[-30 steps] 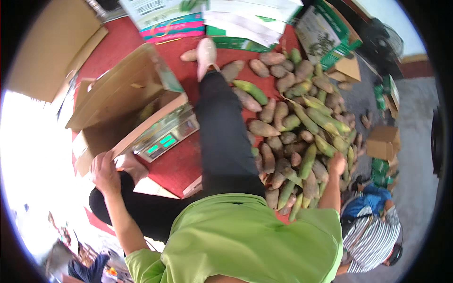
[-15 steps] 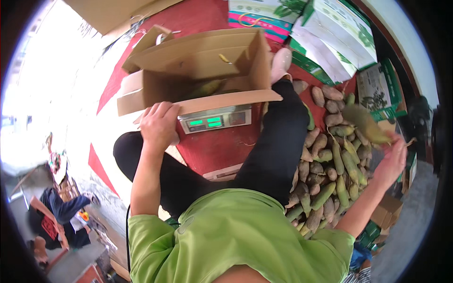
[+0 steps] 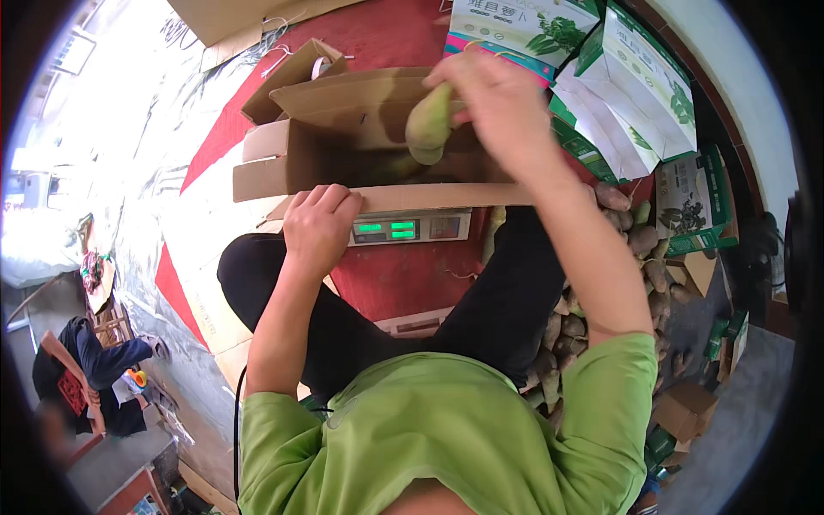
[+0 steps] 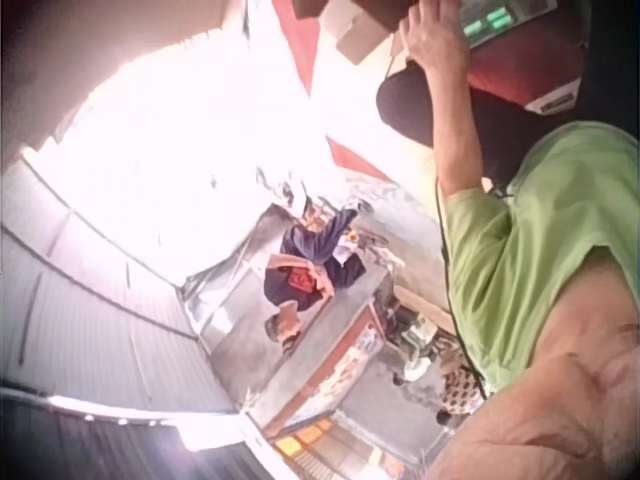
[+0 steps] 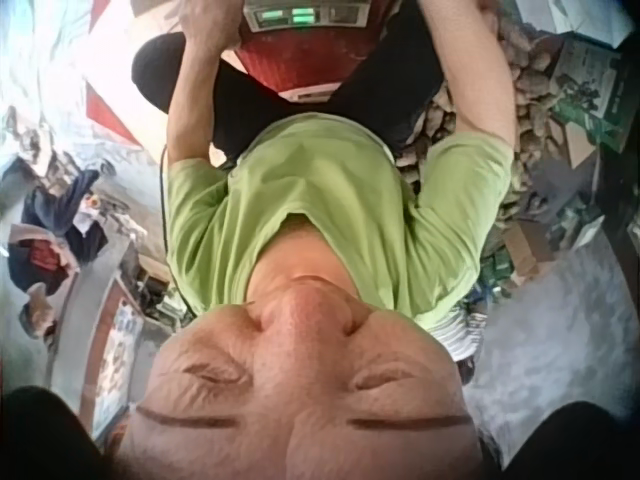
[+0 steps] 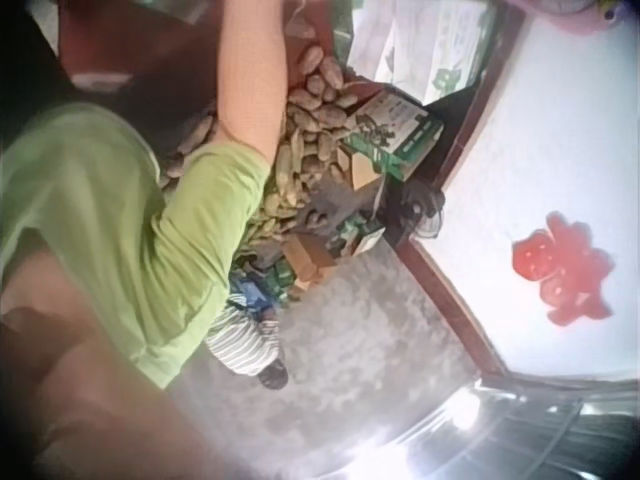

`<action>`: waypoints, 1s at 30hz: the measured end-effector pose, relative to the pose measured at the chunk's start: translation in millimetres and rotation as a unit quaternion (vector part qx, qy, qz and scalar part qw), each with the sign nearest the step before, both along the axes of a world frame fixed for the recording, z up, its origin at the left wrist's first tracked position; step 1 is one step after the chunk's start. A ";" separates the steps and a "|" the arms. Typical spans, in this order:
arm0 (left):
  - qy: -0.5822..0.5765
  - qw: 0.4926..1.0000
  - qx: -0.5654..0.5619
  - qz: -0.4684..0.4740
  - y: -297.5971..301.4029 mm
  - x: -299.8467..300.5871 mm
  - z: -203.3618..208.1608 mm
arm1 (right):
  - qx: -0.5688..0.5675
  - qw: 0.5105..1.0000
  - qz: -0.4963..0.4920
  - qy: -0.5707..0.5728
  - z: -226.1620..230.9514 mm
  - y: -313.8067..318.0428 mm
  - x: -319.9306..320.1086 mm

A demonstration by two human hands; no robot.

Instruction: Pick up radishes from a pile on the floor, weigh them in a cardboard box on an electronic scale, and organize the packed boxes.

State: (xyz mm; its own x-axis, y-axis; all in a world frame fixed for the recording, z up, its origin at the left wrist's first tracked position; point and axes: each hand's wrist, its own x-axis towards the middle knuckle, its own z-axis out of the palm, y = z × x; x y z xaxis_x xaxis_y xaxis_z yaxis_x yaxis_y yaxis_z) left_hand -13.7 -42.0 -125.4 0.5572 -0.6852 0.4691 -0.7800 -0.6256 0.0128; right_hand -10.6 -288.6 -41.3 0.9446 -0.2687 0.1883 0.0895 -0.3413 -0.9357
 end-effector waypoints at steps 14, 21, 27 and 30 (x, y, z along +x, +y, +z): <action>0.026 1.000 0.009 0.008 -0.9 -2.5 3.6 | -0.135 0.987 0.002 0.085 -101.7 19.6 48.9; 0.020 1.000 -0.016 0.009 2.2 -39.7 24.8 | -0.121 0.986 0.068 0.094 -47.3 -20.4 -6.9; 0.173 0.984 -0.036 -0.035 38.6 -92.5 9.1 | -0.080 0.996 0.031 0.030 -30.5 -56.9 -52.1; 0.156 0.988 -0.021 -0.008 40.0 -86.0 5.0 | -0.043 0.999 -0.025 0.000 -33.6 -78.6 -74.4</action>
